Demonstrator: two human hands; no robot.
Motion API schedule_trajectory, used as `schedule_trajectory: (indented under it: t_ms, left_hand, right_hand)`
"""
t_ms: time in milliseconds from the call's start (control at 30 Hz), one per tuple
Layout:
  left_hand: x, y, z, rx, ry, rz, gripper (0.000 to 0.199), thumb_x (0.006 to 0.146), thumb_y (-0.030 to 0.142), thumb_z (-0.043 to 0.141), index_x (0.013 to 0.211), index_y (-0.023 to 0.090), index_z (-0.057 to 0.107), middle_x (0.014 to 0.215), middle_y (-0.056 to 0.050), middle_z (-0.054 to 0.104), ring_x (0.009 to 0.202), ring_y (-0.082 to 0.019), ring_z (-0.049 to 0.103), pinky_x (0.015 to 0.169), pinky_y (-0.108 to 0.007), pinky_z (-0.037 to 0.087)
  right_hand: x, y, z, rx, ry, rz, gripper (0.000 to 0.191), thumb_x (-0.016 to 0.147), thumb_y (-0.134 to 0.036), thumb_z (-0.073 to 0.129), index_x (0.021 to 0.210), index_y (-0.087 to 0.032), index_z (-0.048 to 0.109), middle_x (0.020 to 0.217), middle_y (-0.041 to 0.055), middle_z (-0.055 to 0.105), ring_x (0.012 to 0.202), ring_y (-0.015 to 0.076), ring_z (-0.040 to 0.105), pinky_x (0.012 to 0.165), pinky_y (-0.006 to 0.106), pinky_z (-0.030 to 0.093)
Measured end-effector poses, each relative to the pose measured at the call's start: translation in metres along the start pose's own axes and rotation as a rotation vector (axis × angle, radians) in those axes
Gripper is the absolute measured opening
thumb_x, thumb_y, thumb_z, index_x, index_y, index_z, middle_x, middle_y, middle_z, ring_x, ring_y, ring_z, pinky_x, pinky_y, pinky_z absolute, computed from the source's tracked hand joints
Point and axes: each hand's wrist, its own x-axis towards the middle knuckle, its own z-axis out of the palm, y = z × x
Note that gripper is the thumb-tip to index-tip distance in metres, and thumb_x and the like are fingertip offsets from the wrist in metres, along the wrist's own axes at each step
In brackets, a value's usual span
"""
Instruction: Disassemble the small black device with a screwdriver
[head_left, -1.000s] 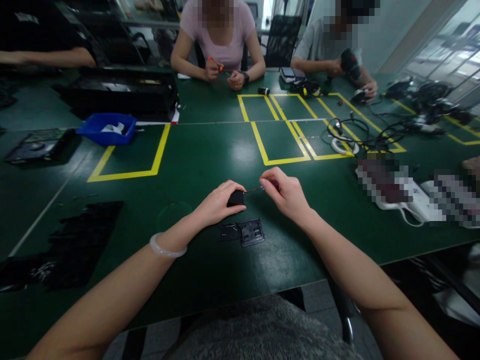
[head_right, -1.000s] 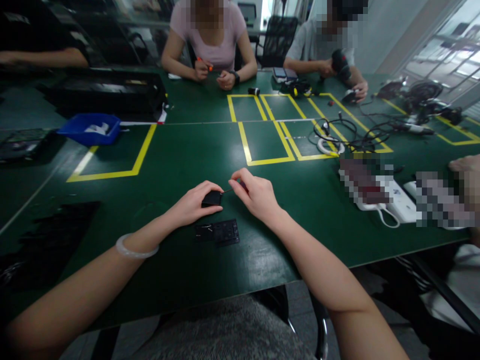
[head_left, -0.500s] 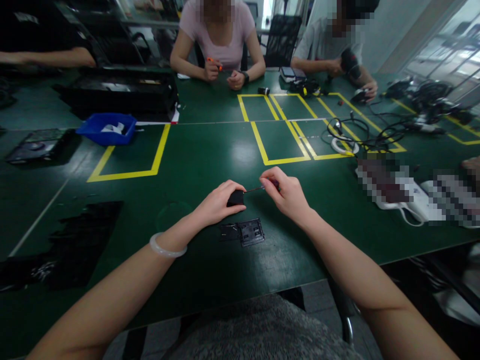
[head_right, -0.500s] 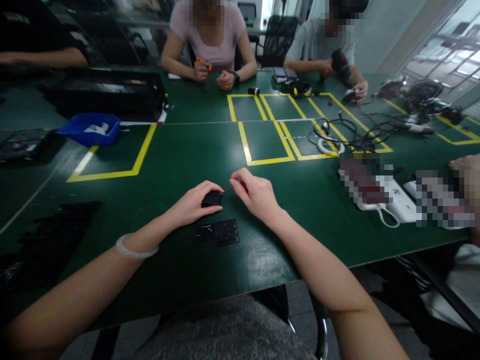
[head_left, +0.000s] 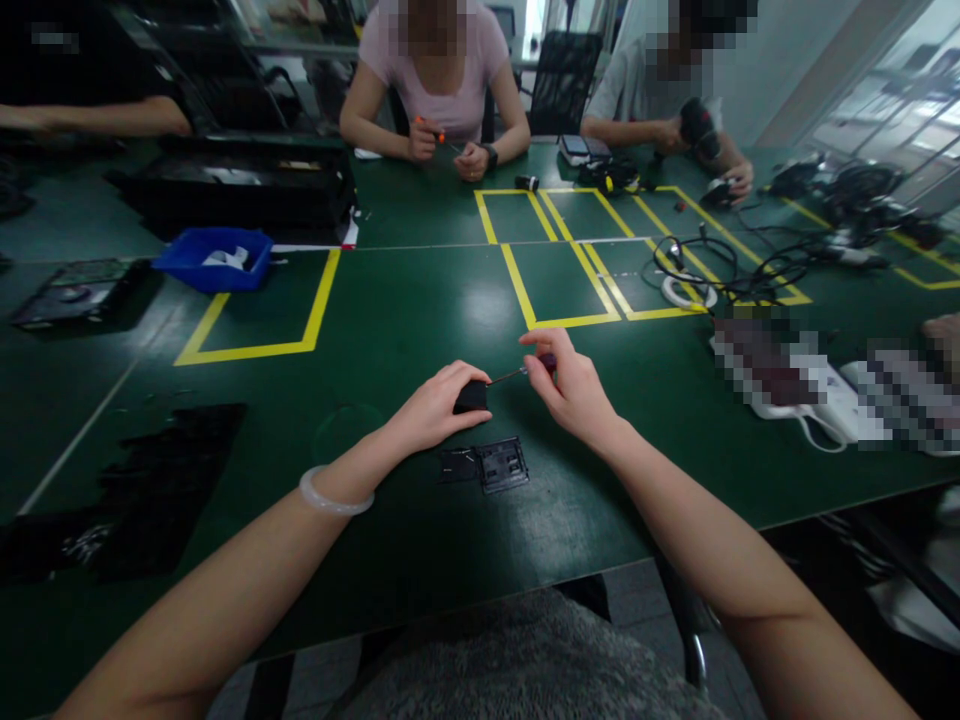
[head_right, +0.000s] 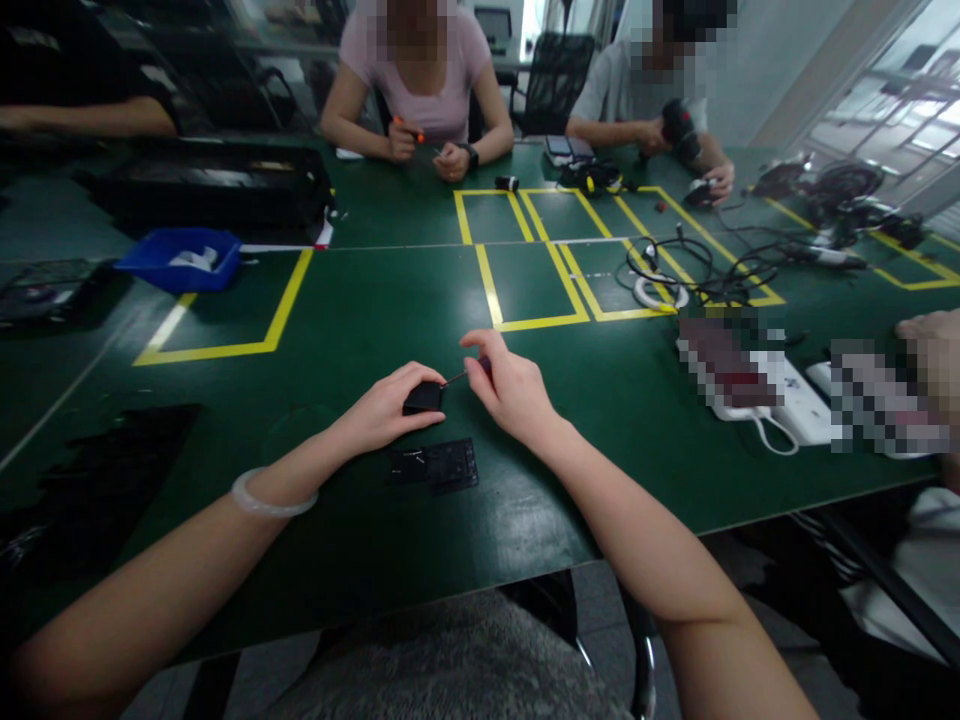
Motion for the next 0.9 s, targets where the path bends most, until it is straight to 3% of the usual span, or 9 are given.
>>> schedule_trajectory:
  t_ms: [67, 233, 467, 633, 800, 900]
  left_hand:
    - [0.0002, -0.0004, 0.0004, -0.002, 0.002, 0.0, 0.034, 0.088, 0.036, 0.069, 0.116, 0.021, 0.057, 0.117, -0.007, 0.06, 0.111, -0.025, 0.059, 0.097, -0.04, 0.047]
    - [0.0005, -0.0005, 0.0011, -0.001, 0.007, 0.005, 0.034, 0.088, 0.036, 0.069, 0.116, 0.021, 0.057, 0.116, -0.007, 0.06, 0.111, -0.025, 0.059, 0.097, -0.04, 0.047]
    - [0.0003, -0.0009, 0.001, 0.006, 0.0, 0.0, 0.034, 0.088, 0.036, 0.069, 0.116, 0.022, 0.056, 0.117, -0.007, 0.06, 0.111, -0.025, 0.059, 0.097, -0.04, 0.047]
    - [0.0002, -0.0001, 0.0004, 0.006, 0.003, 0.005, 0.034, 0.089, 0.037, 0.068, 0.117, 0.022, 0.056, 0.117, -0.007, 0.06, 0.111, -0.025, 0.059, 0.097, -0.04, 0.047]
    - [0.0003, 0.0012, 0.0001, -0.004, 0.0, -0.007, 0.034, 0.088, 0.037, 0.068, 0.116, 0.022, 0.056, 0.117, -0.007, 0.06, 0.111, -0.026, 0.059, 0.097, -0.041, 0.047]
    - [0.0003, 0.0009, 0.0, -0.008, 0.003, -0.002, 0.033, 0.088, 0.037, 0.067, 0.115, 0.022, 0.057, 0.117, -0.007, 0.06, 0.111, -0.026, 0.059, 0.097, -0.041, 0.047]
  right_hand:
    - [-0.0002, 0.0004, 0.0002, 0.003, 0.002, 0.002, 0.02, 0.097, -0.027, 0.047, 0.115, -0.022, 0.054, 0.08, -0.0001, 0.062, 0.066, 0.0137, 0.058, 0.067, 0.026, 0.044]
    - [0.0001, 0.0, -0.0012, -0.009, -0.024, 0.009, 0.013, 0.096, -0.034, 0.052, 0.097, -0.022, 0.057, 0.075, -0.0006, 0.061, 0.063, 0.0131, 0.057, 0.063, 0.026, 0.041]
    - [-0.0002, -0.0004, -0.0001, 0.012, -0.011, 0.014, 0.019, 0.094, -0.025, 0.049, 0.112, -0.022, 0.054, 0.079, -0.0002, 0.063, 0.068, 0.0146, 0.061, 0.067, 0.027, 0.045]
    - [0.0002, 0.0003, -0.0018, -0.022, -0.034, 0.022, 0.016, 0.096, -0.036, 0.051, 0.094, -0.022, 0.057, 0.075, 0.0005, 0.063, 0.066, 0.0141, 0.06, 0.064, 0.025, 0.043]
    - [0.0002, -0.0023, -0.0019, -0.005, -0.024, 0.025, 0.016, 0.095, -0.027, 0.048, 0.109, -0.022, 0.055, 0.077, 0.0001, 0.063, 0.066, 0.0147, 0.061, 0.065, 0.026, 0.044]
    - [0.0002, -0.0026, -0.002, -0.014, -0.015, 0.023, 0.015, 0.096, -0.029, 0.049, 0.107, -0.022, 0.055, 0.077, -0.0002, 0.062, 0.066, 0.0148, 0.06, 0.065, 0.026, 0.044]
